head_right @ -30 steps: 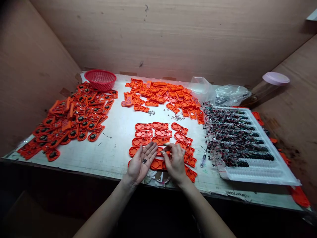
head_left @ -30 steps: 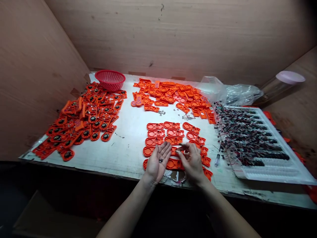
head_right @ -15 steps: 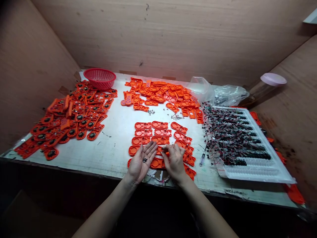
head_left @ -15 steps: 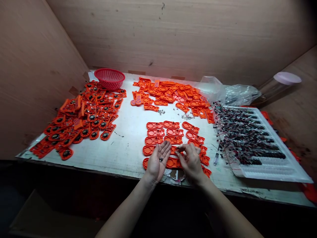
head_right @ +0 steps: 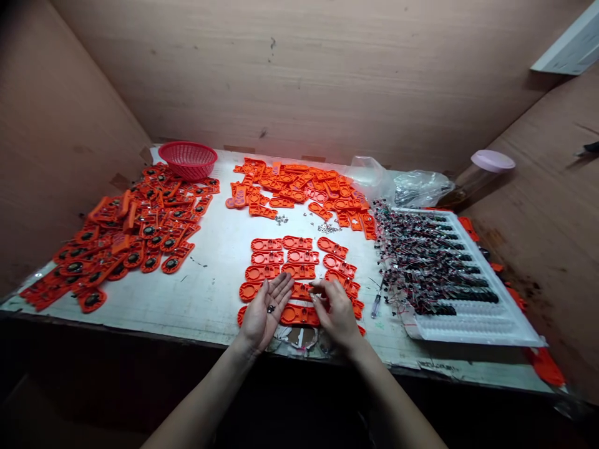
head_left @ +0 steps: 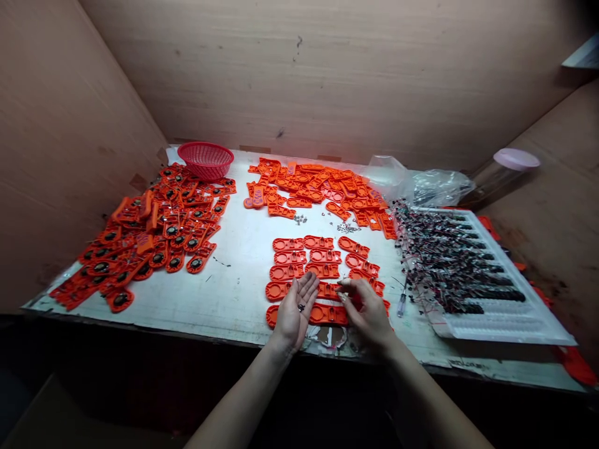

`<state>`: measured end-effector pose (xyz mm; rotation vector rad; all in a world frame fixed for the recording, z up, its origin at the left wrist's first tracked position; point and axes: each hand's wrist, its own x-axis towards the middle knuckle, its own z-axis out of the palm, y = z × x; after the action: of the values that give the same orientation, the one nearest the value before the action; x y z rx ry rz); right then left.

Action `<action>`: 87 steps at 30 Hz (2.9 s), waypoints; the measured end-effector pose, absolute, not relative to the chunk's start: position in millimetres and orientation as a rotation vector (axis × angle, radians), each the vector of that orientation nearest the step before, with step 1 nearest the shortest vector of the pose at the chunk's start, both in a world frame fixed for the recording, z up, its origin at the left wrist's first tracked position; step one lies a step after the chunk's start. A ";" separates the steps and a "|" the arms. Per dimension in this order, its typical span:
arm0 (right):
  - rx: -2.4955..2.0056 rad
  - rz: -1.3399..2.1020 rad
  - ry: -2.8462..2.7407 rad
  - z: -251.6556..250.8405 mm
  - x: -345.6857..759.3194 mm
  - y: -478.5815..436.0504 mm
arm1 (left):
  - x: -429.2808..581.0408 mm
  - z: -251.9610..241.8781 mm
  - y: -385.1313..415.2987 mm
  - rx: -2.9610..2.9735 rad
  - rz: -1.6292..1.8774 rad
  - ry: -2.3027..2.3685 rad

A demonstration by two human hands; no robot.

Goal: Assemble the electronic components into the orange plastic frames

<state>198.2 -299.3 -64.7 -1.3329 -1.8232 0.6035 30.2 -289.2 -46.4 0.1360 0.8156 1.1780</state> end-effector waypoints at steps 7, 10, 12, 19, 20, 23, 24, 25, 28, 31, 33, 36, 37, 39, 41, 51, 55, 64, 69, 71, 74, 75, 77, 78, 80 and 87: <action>-1.241 0.481 -1.953 -68.9 178.7 -288.1 | 30.2 -48.9 -289.2 0.162 1.169 0.801; -1.304 0.514 -1.862 -70.9 174.5 -288.8 | 31.1 -48.2 -288.7 0.170 1.178 0.817; -1.345 0.536 -1.805 -72.5 175.0 -291.7 | 31.8 -47.9 -288.5 0.170 1.175 0.828; -1.296 0.641 -1.827 -74.0 181.3 -294.8 | 34.6 -48.6 -289.1 0.174 1.186 0.844; -1.294 0.689 -1.804 -73.4 183.6 -293.9 | 34.8 -48.8 -289.2 0.171 1.183 0.844; -1.256 0.790 -1.807 -71.6 191.6 -290.4 | 34.7 -49.8 -288.9 0.161 1.176 0.840; -1.231 0.804 -1.821 -71.2 193.7 -289.4 | 34.6 -50.1 -288.8 0.163 1.178 0.839; -1.211 0.809 -1.833 -71.0 194.9 -288.5 | 34.6 -50.3 -288.7 0.167 1.180 0.840; -1.209 0.745 -1.849 -71.3 192.2 -287.4 | 35.0 -50.5 -289.3 0.184 1.189 0.846; -1.257 0.657 -1.843 -72.8 183.2 -288.7 | 35.9 -50.7 -290.7 0.195 1.200 0.854; -1.269 0.640 -1.812 -73.8 178.8 -290.2 | 36.5 -51.1 -291.4 0.196 1.203 0.856; -1.260 0.611 -1.805 -74.4 179.6 -292.0 | 36.8 -52.1 -291.5 0.194 1.198 0.849; -1.250 0.596 -1.819 -74.3 181.7 -292.5 | 36.8 -52.4 -291.3 0.191 1.196 0.850; -1.216 0.573 -1.869 -73.7 186.7 -293.8 | 36.9 -52.8 -291.0 0.188 1.195 0.856; -1.172 0.540 -1.951 -72.9 191.0 -296.5 | 36.9 -52.8 -290.7 0.192 1.198 0.859; -1.278 0.306 -2.075 -65.3 204.9 -311.5 | 36.9 -46.5 -290.9 0.217 1.186 0.884; -1.222 0.245 -2.117 -70.1 208.1 -312.4 | 35.8 -46.9 -290.1 0.221 1.185 0.873; -1.261 -0.083 -2.278 -76.1 176.9 -329.2 | 35.0 -47.7 -289.6 0.224 1.168 0.871; -1.310 0.077 -2.068 -57.9 177.0 -327.4 | 32.0 -40.1 -290.5 0.185 1.163 0.818; -1.276 0.279 -1.932 -43.8 180.2 -324.1 | 28.8 -31.8 -292.5 0.156 1.148 0.712; -1.085 0.534 -1.820 -24.9 178.9 -320.4 | 24.6 -15.6 -297.6 0.131 1.056 0.521; -1.026 0.590 -1.801 -21.2 176.5 -319.9 | 23.8 -10.5 -299.5 0.123 1.020 0.474; -0.963 0.682 -1.769 -18.5 170.2 -320.0 | 23.9 -2.7 -302.9 0.108 0.972 0.411; -0.960 0.719 -1.750 -19.1 167.1 -320.5 | 24.6 -0.4 -304.0 0.101 0.972 0.392; -0.984 0.754 -1.715 -22.5 162.0 -322.0 | 27.3 0.9 -304.6 0.088 0.991 0.371; -1.015 0.471 -1.784 -23.3 160.6 -319.6 | 35.4 -9.2 -294.1 0.065 1.052 0.303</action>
<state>160.6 -319.6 -23.3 -1.0152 -1.7838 0.4713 35.4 -294.1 -9.2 0.0653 0.3031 1.0523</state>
